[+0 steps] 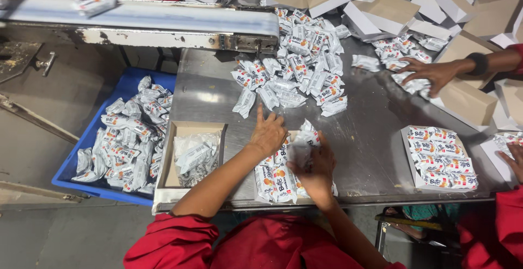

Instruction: The person packs individually wrapped food items from a conveyor belt into cardboard boxes. They pick up the items, arrange them neatly inside the boxes, and then move the filled boxes aside. The process is repetitive and involves handling multiple items at once.

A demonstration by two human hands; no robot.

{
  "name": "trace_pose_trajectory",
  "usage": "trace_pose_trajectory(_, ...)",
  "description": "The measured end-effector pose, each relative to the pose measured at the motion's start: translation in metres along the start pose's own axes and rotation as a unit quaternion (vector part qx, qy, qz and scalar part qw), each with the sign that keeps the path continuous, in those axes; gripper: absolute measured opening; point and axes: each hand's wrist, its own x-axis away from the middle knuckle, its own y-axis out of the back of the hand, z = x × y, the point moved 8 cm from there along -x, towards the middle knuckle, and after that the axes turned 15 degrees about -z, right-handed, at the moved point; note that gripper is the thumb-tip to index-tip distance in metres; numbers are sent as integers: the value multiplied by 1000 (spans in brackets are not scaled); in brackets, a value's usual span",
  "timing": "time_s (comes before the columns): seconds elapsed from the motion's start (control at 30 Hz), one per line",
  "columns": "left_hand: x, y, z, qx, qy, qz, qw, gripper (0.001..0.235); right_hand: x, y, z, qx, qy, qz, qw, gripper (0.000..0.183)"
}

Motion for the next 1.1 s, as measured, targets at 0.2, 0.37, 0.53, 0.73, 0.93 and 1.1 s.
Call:
trace_pose_trajectory(0.2, 5, 36, 12, 125, 85, -114, 982, 39, 1, -9, -73, -406, -373, 63, 832, 53)
trace_pose_trajectory(0.37, 13, 38, -28, 553, 239, 17, 798, 55, -5, -9, -56, -516, -524, 67, 674, 49)
trace_pose_trajectory(0.53, 12, 58, -38, 630, 156, -68, 758, 64, -13, 5, -30, -512, -568, 65, 641, 55)
trace_pose_trajectory(0.73, 11, 24, -19, 589, 290, -65, 752, 80, -42, 26, -49, -411, -375, 78, 827, 49)
trace_pose_trajectory(0.93, 8, 13, -16, 399, 164, -171, 886, 72, -44, 18, -47, -191, -277, 13, 942, 79)
trace_pose_trajectory(1.1, 16, 15, -17, 346, 185, -87, 916, 75, -50, 17, -29, -117, -137, -1, 984, 66)
